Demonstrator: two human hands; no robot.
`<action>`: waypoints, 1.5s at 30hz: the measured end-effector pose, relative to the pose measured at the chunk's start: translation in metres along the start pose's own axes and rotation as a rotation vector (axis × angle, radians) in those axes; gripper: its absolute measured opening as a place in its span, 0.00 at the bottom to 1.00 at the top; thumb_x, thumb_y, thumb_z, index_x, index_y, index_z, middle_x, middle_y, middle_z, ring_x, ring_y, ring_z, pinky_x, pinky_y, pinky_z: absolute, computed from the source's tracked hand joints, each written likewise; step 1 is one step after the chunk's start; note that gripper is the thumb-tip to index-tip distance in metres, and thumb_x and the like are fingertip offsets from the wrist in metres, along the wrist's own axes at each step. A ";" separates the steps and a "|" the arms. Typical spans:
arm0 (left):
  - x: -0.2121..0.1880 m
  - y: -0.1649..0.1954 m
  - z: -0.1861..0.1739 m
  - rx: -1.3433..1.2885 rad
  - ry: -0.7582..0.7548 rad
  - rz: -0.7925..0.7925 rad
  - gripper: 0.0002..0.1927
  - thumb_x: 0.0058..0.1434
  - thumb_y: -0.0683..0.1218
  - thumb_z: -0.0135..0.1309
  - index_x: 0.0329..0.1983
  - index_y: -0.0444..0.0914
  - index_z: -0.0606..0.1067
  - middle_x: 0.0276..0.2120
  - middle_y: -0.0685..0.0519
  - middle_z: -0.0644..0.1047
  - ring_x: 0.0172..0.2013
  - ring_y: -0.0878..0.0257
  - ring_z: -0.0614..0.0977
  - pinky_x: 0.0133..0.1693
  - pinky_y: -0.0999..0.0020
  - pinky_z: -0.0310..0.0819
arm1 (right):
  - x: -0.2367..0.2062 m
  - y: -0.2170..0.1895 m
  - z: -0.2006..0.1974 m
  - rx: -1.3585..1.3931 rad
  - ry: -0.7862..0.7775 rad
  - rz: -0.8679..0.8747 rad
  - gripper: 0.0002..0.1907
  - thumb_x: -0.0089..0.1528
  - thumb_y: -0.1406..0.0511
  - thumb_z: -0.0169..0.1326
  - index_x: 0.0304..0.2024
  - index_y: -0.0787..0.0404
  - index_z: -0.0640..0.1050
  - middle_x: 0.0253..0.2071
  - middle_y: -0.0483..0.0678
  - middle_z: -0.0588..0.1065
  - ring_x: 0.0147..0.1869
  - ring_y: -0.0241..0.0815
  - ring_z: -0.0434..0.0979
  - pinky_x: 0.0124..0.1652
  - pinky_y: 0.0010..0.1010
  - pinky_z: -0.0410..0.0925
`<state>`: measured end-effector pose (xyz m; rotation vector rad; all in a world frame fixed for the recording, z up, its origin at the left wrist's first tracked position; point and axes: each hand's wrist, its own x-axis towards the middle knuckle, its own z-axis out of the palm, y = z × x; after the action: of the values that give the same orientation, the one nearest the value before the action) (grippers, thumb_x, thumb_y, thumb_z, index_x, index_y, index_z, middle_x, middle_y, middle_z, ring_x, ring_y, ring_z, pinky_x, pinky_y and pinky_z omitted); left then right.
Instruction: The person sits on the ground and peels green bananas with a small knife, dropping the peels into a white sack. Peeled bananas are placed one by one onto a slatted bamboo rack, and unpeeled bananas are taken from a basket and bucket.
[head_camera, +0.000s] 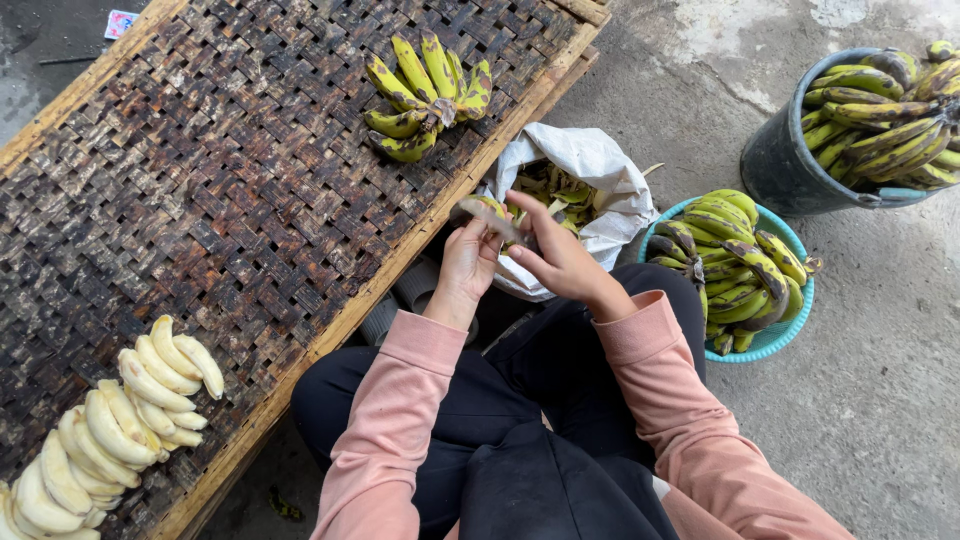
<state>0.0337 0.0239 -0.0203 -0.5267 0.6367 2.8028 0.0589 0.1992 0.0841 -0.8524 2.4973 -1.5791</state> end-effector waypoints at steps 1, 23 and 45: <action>0.000 0.001 0.000 -0.032 0.040 -0.012 0.20 0.68 0.47 0.55 0.56 0.28 0.71 0.50 0.44 0.78 0.48 0.57 0.84 0.53 0.67 0.82 | -0.001 -0.002 0.000 -0.030 -0.019 -0.045 0.38 0.66 0.61 0.58 0.75 0.59 0.57 0.48 0.54 0.73 0.46 0.48 0.75 0.46 0.37 0.69; -0.054 0.046 0.046 0.460 -0.608 -0.415 0.34 0.64 0.44 0.62 0.70 0.31 0.62 0.54 0.45 0.77 0.52 0.57 0.83 0.51 0.64 0.82 | 0.005 0.070 -0.039 0.607 0.357 0.307 0.24 0.75 0.62 0.45 0.73 0.55 0.65 0.29 0.35 0.65 0.27 0.22 0.61 0.26 0.16 0.57; -0.031 0.007 0.026 0.913 -0.201 -0.024 0.23 0.69 0.48 0.53 0.62 0.33 0.69 0.50 0.52 0.77 0.48 0.67 0.79 0.50 0.71 0.75 | 0.002 0.044 -0.023 0.499 0.026 0.384 0.25 0.75 0.61 0.40 0.74 0.54 0.56 0.40 0.43 0.69 0.25 0.29 0.65 0.24 0.22 0.62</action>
<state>0.0521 0.0254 0.0163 -0.0605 1.6706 2.1474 0.0307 0.2309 0.0584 -0.2689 1.9669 -1.9275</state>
